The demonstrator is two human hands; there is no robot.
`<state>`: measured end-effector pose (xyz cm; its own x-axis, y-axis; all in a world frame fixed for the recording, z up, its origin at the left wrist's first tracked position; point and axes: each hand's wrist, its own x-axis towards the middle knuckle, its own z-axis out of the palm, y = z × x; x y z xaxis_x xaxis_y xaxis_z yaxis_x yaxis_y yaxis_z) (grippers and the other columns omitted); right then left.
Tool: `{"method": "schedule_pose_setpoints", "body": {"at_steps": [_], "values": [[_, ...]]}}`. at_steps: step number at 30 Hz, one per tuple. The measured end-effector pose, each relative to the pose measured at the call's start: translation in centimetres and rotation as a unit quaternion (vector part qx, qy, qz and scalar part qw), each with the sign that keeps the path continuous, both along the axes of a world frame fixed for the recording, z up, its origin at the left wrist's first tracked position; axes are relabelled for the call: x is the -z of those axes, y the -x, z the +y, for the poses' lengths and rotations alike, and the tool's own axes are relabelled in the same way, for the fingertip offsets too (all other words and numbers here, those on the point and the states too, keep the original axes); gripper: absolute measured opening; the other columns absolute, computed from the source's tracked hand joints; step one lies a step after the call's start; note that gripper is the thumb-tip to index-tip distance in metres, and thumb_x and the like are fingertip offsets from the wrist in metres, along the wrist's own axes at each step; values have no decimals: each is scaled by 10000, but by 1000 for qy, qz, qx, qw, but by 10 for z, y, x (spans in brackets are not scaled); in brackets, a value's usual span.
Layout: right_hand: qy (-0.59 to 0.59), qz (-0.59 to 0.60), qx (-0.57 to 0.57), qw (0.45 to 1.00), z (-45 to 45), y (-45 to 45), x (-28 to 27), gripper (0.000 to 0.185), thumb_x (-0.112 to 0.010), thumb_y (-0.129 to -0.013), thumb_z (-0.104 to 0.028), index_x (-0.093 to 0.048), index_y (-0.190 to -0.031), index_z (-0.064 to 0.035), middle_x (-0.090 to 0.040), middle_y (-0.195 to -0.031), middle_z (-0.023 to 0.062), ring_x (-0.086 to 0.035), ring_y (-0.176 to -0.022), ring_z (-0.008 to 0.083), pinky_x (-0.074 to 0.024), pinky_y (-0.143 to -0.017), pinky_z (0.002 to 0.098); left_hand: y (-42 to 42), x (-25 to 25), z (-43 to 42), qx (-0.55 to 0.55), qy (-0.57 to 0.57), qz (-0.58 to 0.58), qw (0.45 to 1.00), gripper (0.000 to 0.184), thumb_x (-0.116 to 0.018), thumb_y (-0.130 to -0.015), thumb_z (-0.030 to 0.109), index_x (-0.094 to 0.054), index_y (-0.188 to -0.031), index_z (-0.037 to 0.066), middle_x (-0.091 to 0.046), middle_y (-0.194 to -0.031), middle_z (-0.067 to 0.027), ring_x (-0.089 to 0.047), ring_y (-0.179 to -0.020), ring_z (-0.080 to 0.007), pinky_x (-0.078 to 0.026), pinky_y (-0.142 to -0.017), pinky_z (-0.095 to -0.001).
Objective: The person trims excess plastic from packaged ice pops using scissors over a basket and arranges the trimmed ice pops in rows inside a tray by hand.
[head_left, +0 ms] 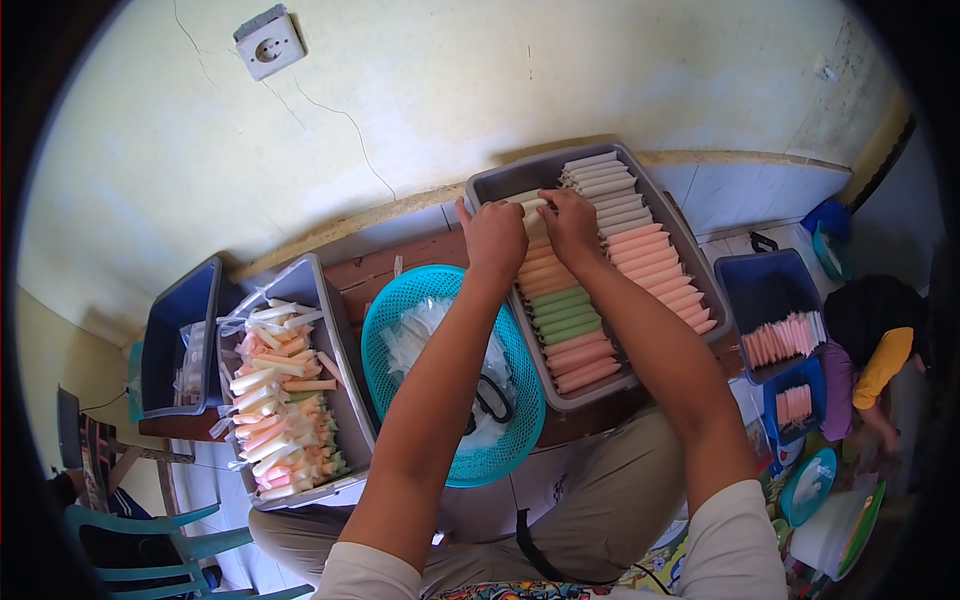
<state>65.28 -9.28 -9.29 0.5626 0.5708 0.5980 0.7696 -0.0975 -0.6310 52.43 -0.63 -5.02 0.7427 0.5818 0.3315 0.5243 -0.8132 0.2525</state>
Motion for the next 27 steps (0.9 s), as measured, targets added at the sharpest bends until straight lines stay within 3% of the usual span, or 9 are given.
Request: {"method": "schedule_pose_setpoints", "body": {"at_steps": [3,5,9,14,16,22,27], "values": [[16,10,10,1000,2,-3,2,250,-759,-910,-89,-776,-1141,5,-738,-1132,212,-699,-1087,411,-543,-975,487,1,-2,-2,-1,12,33,999,189,-686,-910,106,-827,-1032,134,-779,-1089,-104,-731,-1112,-294,-231,-1242,-669],[22,13,16,1000,1,-5,4,244,-757,-913,-95,-781,-1134,5,-730,-1139,216,-692,-1097,415,-539,-979,495,0,-3,-4,10,-51,56,997,173,-624,-946,60,-791,-935,102,-767,-1024,-103,-737,-1064,-293,-252,-1223,-694],[45,-11,18,999,2,2,1,281,-737,-935,-92,-752,-1201,-2,-683,-1186,209,-664,-1124,429,-533,-983,503,-4,-3,-1,13,-88,96,991,162,-626,-949,65,-785,-961,97,-760,-1030,-96,-729,-1086,-298,-266,-1216,-690],[38,-31,11,999,-6,8,-5,270,-720,-954,-87,-724,-1216,-23,-656,-1206,204,-656,-1130,430,-533,-983,505,-7,11,5,-9,-122,-18,992,165,-618,-961,76,-778,-997,92,-749,-1029,-96,-717,-1072,-301,-276,-1216,-683],[44,-28,-1,999,-9,9,-6,208,-688,-953,-53,-734,-1155,-32,-657,-1188,204,-660,-1127,426,-536,-982,510,-7,6,3,-10,-118,0,993,167,-617,-964,80,-782,-989,97,-748,-1025,-91,-717,-1064,-295,-276,-1219,-681],[78,-43,-15,996,-15,8,-5,253,-569,-948,18,-759,-1105,-39,-675,-1140,212,-677,-1092,430,-545,-971,514,-13,-6,10,-4,-129,42,991,184,-629,-963,82,-805,-946,129,-752,-1024,-62,-721,-1071,-257,-287,-1221,-675],[94,-45,-16,994,-17,4,-6,231,-587,-946,0,-764,-1090,-37,-705,-1073,218,-687,-1047,440,-553,-947,522,-15,-7,13,-4,-109,61,992,194,-633,-957,75,-814,-934,141,-760,-1033,-51,-724,-1097,-231,-302,-1218,-665]]}}
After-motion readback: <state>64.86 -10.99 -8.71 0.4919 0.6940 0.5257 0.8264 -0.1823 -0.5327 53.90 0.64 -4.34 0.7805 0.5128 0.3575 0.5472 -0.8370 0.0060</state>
